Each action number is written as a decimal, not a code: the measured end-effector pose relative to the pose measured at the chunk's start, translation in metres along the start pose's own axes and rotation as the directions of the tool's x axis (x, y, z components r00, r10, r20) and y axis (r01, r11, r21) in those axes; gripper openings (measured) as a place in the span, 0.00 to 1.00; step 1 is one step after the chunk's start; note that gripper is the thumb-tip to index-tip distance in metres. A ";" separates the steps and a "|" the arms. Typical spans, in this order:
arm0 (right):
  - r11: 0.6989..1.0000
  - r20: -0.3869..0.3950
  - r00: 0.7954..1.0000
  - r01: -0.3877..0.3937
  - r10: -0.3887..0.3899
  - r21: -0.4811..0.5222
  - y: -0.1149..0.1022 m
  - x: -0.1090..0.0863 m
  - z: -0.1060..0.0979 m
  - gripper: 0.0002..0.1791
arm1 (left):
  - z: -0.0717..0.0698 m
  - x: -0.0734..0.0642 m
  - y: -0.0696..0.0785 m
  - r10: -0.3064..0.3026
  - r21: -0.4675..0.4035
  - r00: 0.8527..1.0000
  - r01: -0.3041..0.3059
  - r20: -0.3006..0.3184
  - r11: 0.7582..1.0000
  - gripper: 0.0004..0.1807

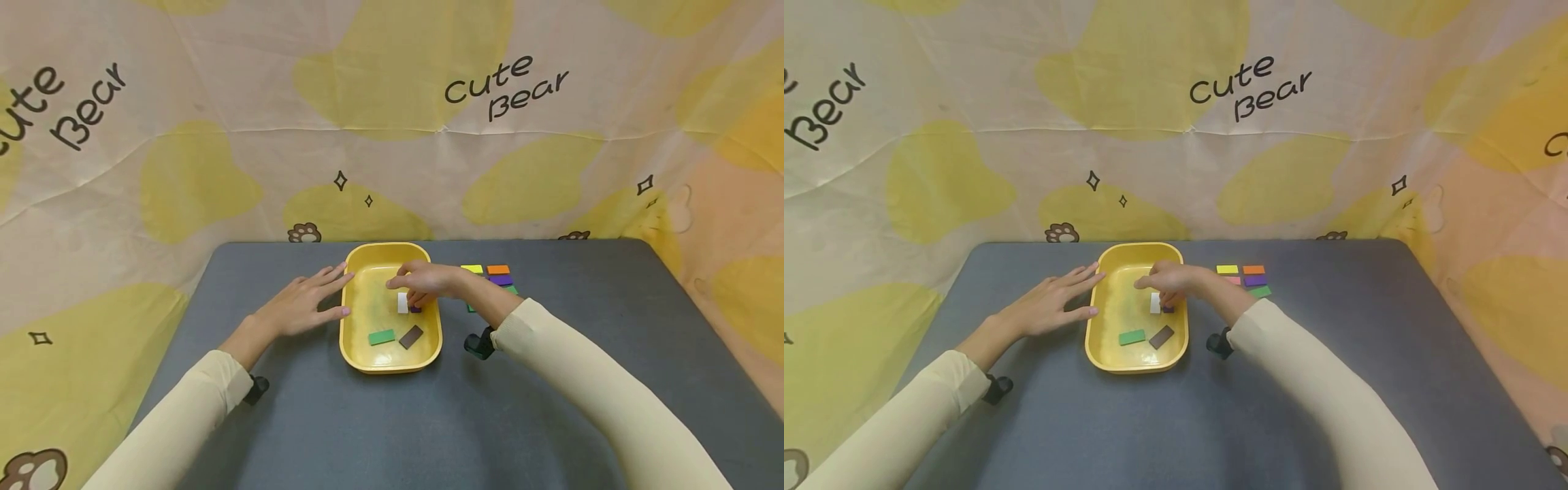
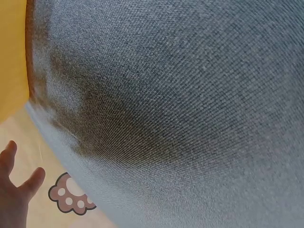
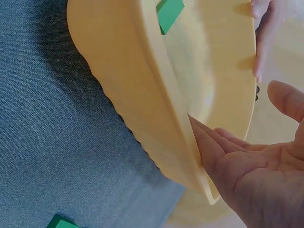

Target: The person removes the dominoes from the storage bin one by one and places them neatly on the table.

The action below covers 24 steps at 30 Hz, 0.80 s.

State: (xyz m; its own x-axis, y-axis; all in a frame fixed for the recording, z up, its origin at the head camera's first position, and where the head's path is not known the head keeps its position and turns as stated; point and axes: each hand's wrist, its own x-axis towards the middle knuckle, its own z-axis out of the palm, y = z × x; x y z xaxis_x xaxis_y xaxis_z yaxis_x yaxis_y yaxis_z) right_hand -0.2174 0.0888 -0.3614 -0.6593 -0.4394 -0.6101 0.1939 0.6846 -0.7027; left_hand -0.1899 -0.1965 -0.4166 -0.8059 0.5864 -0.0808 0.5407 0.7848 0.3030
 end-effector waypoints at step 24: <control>0.999 0.035 0.999 -0.022 0.021 0.043 -0.010 0.018 0.005 0.34 | 0.001 0.001 -0.001 0.000 0.007 1.000 0.000 0.000 1.000 0.43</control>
State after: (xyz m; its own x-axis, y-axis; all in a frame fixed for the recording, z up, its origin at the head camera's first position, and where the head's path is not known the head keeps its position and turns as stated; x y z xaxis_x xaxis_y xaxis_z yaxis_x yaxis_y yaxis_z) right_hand -0.2276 0.0706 -0.3675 -0.6294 -0.4453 -0.6368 0.2394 0.6686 -0.7041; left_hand -0.1903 -0.1964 -0.4180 -0.8060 0.5863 -0.0810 0.5421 0.7863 0.2966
